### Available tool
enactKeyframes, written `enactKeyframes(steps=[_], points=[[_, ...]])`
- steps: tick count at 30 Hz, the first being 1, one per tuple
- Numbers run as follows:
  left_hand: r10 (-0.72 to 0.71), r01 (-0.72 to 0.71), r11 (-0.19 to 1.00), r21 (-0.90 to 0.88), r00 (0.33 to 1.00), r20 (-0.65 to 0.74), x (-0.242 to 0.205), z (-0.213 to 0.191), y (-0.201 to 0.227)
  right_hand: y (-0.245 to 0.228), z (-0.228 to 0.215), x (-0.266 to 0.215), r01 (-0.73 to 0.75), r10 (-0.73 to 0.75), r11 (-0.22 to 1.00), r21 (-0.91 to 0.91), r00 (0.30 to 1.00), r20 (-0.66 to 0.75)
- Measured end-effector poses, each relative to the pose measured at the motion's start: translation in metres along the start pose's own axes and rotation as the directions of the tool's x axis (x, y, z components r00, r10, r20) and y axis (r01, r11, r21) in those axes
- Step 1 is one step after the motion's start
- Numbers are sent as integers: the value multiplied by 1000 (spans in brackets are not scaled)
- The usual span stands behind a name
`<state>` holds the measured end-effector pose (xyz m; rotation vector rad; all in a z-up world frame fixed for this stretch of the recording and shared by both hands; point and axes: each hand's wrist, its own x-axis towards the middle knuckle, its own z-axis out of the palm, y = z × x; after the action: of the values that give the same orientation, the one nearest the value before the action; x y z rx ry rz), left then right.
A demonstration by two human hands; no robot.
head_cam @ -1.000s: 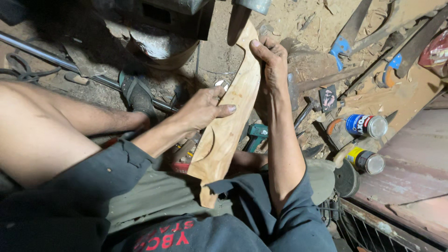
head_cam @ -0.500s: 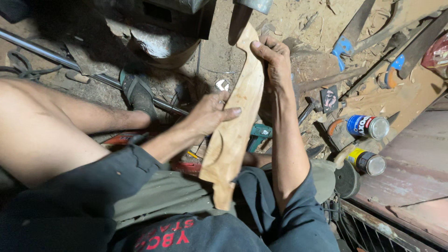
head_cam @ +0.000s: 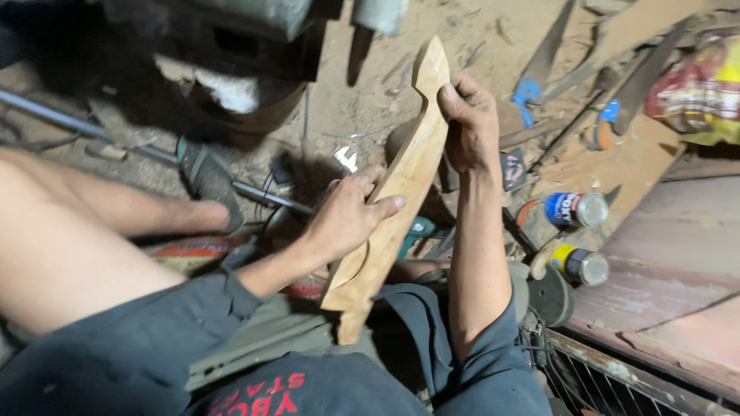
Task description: The person uses a bench grinder to smooth and shape a curved wooden piece. They hold the wood with both hands, repeatedly pressing different edges against the rotating grinding wheel, rotating the piece to work on multiple sides. The person pauses to inspect the wood before continuing the grinding process.
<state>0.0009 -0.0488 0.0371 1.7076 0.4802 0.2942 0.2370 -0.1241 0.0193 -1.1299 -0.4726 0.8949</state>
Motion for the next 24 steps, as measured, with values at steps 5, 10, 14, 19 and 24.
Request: enactKeyframes(steps=[5,10,14,19,24], points=[[-74,67,992,106,995,65,-5,-5,43,-16,-11,-14,158,-162,986,44,981,105],[10,-15,987,160,999,38,-7,-4,58,-26,-20,-19,163,-167,986,46,979,114],[207,-195,947,254,978,-19,-14,-2,49,-20,-23,-21,153,-156,988,33,979,129],[54,-74,943,325,996,69,-9,-2,38,-10,-23,-20,163,-171,984,71,976,135],[343,-296,827,477,939,-13,-12,-10,33,-4,-24,-22,128,-141,985,114,983,113]])
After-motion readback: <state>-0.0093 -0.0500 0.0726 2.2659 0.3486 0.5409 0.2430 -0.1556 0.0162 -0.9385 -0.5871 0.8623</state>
